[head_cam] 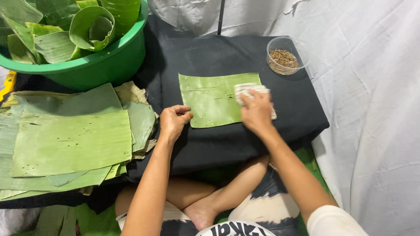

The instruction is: Cleaning banana leaves with a cloth, folding them into cones, and placing them in a bucket.

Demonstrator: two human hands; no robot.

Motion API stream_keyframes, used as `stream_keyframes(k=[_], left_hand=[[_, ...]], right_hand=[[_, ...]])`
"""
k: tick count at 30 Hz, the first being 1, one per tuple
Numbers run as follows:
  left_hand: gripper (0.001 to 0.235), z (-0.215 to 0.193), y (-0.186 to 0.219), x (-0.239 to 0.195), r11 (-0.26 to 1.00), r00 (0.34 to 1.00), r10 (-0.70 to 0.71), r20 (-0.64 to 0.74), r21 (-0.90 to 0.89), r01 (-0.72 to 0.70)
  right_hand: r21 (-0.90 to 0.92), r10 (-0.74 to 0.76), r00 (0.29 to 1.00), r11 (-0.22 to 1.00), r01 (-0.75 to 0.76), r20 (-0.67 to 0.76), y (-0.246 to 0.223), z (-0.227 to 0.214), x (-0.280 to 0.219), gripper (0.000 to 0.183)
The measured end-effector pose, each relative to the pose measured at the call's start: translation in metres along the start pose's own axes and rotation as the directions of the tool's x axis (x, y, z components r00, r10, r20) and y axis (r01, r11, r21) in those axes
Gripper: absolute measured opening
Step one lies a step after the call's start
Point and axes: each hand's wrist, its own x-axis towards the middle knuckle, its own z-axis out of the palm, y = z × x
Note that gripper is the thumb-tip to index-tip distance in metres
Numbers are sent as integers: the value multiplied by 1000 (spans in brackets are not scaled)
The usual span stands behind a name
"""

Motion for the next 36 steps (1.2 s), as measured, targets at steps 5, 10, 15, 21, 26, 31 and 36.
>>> stream_keyframes(k=[5,10,15,21,26,31,36], left_hand=[[36,1,0,1,1000,1000,-14,10,13,14],[35,1,0,1,1000,1000,-11,15,16,10],[35,3,-1,3,1000,1000,-7,8,-12,7],[36,2,-5,5,1000,1000,-15,20,-18,15],[36,0,8,-3,999,999,-24,30,-47,25],[37,0,5,-2,999,999,-33,29,-35,34],[34,0,6,-3,1000,1000,-8,15,-6,8]], right_hand=[[245,-202,979,951,187,38,-110,-4,7,45],[304,-184,974,943,136,133,-73,15,18,47],[-20,161,979,987,-160,124,19,18,37,35],[153,-130,990,981,120,59,-62,69,62,35],[299,-222,963,939,169,152,-120,55,71,36],[221,-214,977,953,205,18,-37,56,63,38],[-11,100,992,995,-99,82,-2,34,52,36]])
